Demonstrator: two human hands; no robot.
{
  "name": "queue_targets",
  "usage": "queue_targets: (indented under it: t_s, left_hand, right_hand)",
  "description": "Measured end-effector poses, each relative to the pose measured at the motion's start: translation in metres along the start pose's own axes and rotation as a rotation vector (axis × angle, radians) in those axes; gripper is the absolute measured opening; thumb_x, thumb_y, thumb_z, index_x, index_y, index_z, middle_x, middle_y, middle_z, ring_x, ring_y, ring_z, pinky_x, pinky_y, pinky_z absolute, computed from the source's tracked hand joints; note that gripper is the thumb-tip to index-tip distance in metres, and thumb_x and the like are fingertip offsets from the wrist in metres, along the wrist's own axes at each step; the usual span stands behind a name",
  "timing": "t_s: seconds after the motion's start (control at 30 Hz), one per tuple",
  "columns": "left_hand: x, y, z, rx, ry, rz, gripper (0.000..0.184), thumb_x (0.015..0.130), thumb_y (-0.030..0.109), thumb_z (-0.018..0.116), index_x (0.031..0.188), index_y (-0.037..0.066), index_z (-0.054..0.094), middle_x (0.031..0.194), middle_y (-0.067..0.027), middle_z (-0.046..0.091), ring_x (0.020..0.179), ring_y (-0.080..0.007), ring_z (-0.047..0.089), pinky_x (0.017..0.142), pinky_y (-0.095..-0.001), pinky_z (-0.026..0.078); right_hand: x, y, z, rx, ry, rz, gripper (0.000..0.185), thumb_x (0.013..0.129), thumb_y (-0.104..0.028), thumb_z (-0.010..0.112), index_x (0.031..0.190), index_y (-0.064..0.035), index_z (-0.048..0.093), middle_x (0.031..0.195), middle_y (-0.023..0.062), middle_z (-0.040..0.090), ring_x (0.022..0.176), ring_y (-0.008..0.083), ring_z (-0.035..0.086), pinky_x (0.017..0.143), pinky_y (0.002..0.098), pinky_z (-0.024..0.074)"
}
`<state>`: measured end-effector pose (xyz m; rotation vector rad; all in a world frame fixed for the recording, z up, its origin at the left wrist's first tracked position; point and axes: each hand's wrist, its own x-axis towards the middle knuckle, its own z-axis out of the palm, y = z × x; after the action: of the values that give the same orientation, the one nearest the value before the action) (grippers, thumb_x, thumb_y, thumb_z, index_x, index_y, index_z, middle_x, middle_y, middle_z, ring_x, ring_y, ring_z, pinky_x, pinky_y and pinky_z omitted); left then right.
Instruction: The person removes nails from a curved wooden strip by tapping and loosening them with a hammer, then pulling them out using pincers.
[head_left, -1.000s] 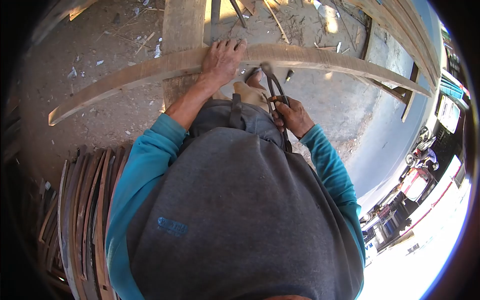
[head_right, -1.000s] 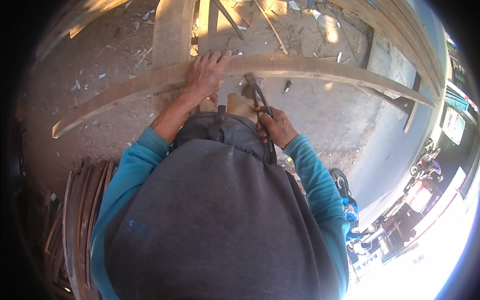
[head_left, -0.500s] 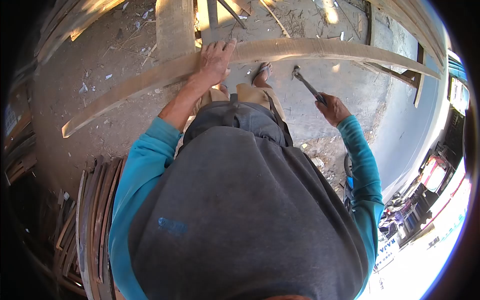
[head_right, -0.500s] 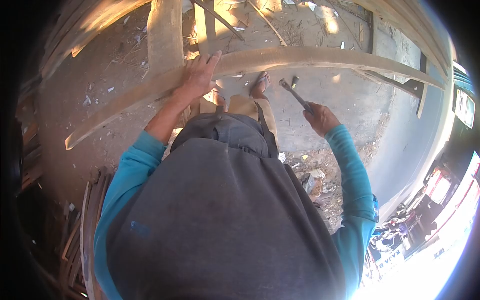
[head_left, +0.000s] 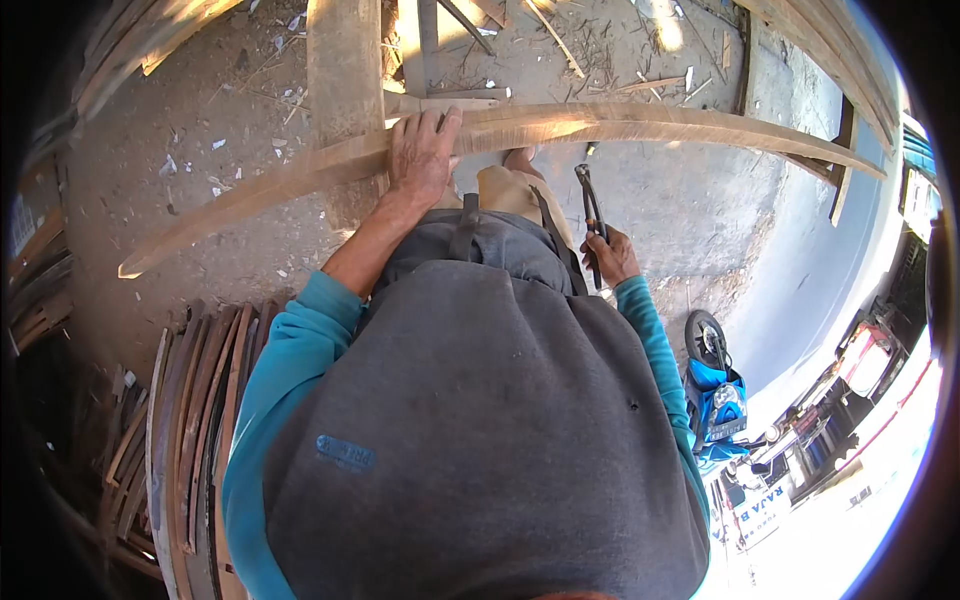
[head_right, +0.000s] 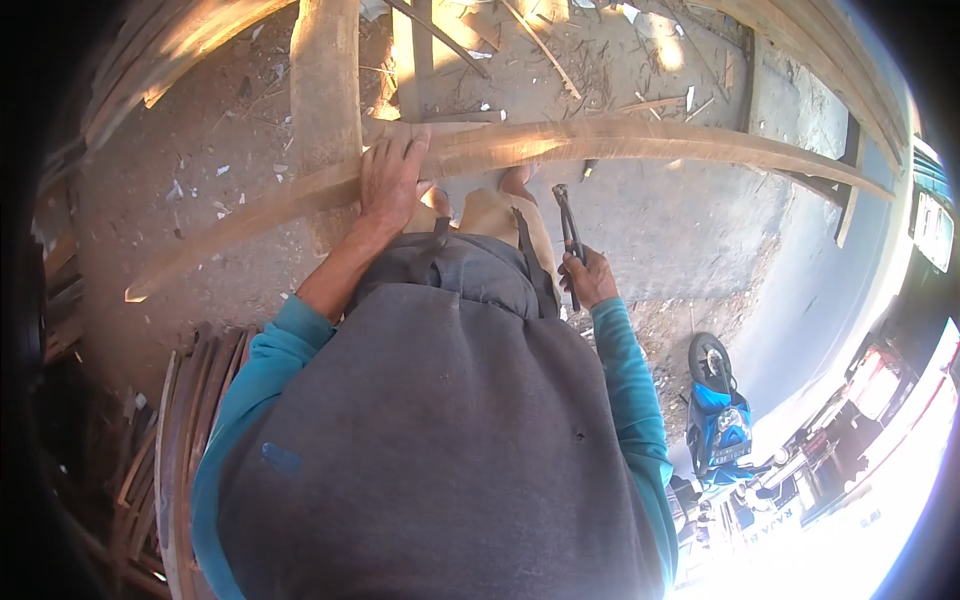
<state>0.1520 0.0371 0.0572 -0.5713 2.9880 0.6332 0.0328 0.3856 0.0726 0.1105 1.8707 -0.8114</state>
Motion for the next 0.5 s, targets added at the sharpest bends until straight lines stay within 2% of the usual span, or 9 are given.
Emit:
queue_targets:
  t_s: [0.2,0.5]
  left_hand:
    - [-0.010,0.006,0.011,0.053,0.101,-0.008,0.080,0.068,0.020,0.087,0.141,0.013,0.053,0.113,-0.0102,0.057,0.109,-0.0303,0.056,0.092,-0.0470,0.041]
    - [-0.012,0.005,0.014,0.066,0.111,-0.011,0.082,0.067,0.021,0.088,0.141,0.014,0.052,0.114,-0.0102,0.057,0.110,-0.0304,0.055,0.094,-0.0470,0.041]
  right_hand:
    - [-0.010,0.006,0.012,-0.080,0.015,-0.018,0.034,0.098,-0.021,0.057,0.120,0.0046,0.061,0.081,0.0103,0.068,0.062,0.0156,0.063,0.056,0.0308,0.0543]
    - [-0.008,0.016,0.015,0.092,0.086,-0.040,0.043,0.099,-0.020,0.055,0.131,0.0070,0.057,0.081,0.0103,0.067,0.061,0.0153,0.064,0.055,0.0294,0.0520]
